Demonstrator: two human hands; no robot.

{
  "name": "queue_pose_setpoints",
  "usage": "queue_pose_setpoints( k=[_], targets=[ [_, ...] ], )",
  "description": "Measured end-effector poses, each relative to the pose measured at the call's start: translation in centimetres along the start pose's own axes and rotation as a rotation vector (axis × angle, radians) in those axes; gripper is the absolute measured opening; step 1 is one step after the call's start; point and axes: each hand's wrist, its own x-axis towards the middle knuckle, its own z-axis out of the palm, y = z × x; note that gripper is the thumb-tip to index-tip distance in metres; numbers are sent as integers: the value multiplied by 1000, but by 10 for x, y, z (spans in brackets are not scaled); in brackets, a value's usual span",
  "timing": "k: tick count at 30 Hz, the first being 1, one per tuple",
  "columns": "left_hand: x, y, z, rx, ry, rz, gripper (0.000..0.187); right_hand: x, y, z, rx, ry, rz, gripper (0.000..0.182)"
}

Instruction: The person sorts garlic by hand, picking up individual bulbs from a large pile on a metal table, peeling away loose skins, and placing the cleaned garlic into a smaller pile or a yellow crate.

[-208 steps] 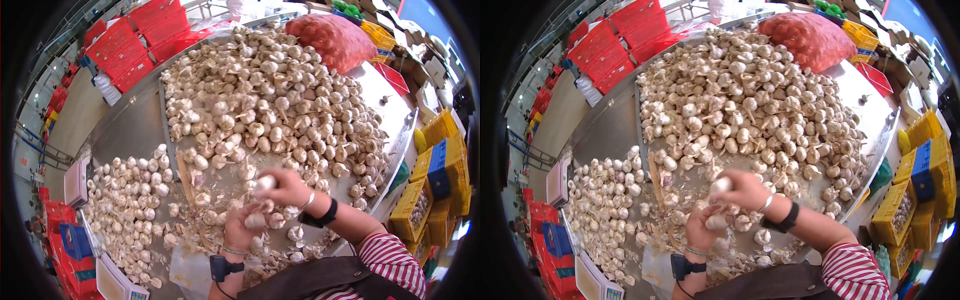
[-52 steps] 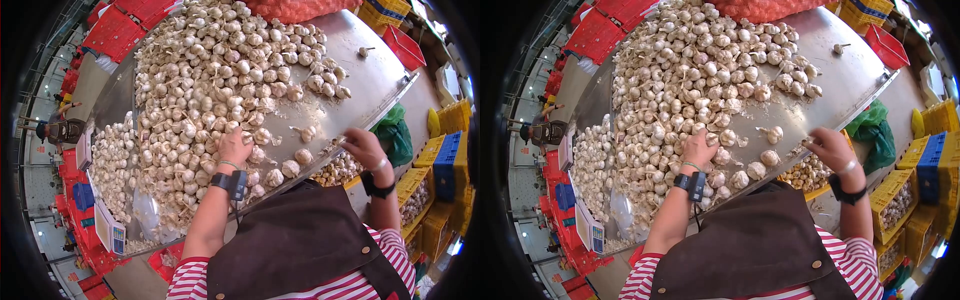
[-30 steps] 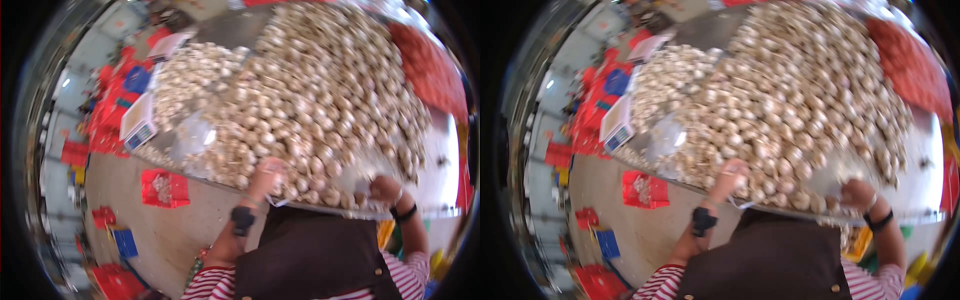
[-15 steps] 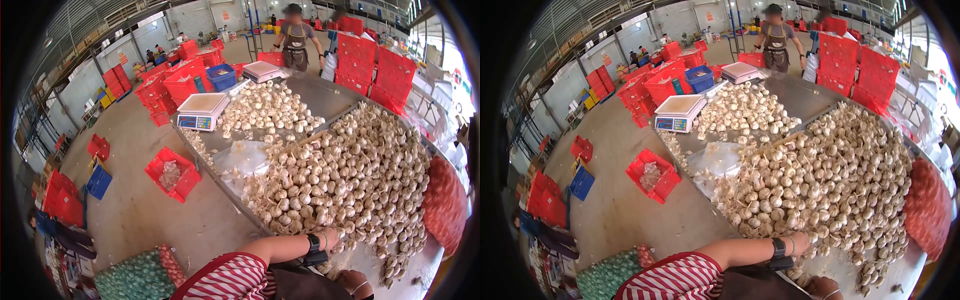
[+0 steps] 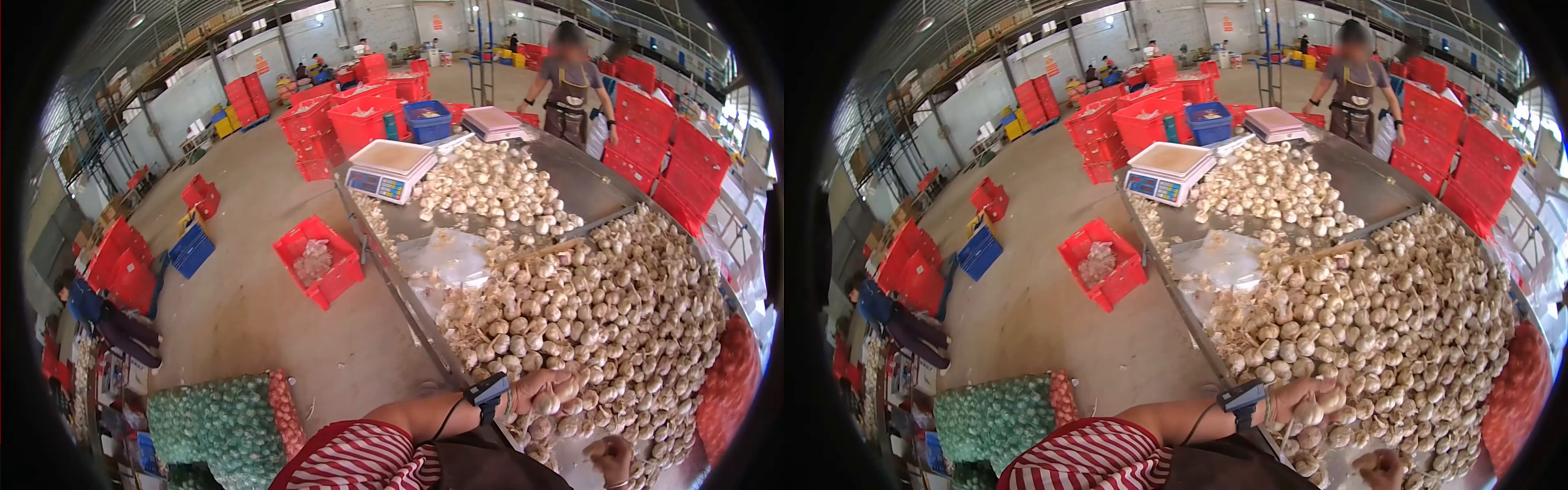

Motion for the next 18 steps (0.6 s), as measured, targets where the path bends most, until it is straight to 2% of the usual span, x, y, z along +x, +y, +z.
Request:
queue_pose_setpoints(
  k=[1, 2, 4, 5, 6, 7, 8, 10, 11, 12, 14, 15, 16, 18],
  targets=[
    [-1, -7, -5, 6, -29, -14, 45, 7, -31, 8, 99, 16, 71, 30],
    [-4, -14, -7, 12, -56, -24, 46, 22, -37, 12, 107, 3, -8, 33],
    [-12, -26, -11, -8, -86, -139, 66, 41, -71, 52, 231, 57, -241, 37],
    [-12, -34, -12, -87, -241, -197, 75, 58, -66, 67, 134, 92, -352, 35],
    [-15, -36, -15, -55, -185, -209, 76, 77, -60, 87, 46, 118, -471, 34],
    [-5, -46, -25, -103, -194, -85, 68, 73, -82, 90, -63, -126, -410, 40],
    [9, -50, -54, 145, -48, 197, 59, 87, -91, 103, -266, -294, -580, 47],
    [-12, -27, -28, 178, -434, 520, 62, 97, -115, 134, -555, -354, -524, 52],
    [-13, -20, -25, 152, -440, 524, 63, 97, -128, 147, -450, -350, -325, 56],
    [-17, -15, -31, 127, -400, 505, 63, 106, -129, 158, -455, -375, -335, 56],
    [-25, 2, -41, 88, -359, 493, 64, 126, -120, 180, -260, -265, -616, 58],
    [-29, 11, -48, 75, -349, 498, 64, 133, -116, 189, 37, -317, -416, 60],
    [-33, 21, -55, 62, -335, 502, 64, 126, -148, 213, 94, -196, -592, 49],
    [-43, 44, -70, 36, -321, 506, 65, 141, -159, 229, 33, -260, -493, 47]
  ],
)
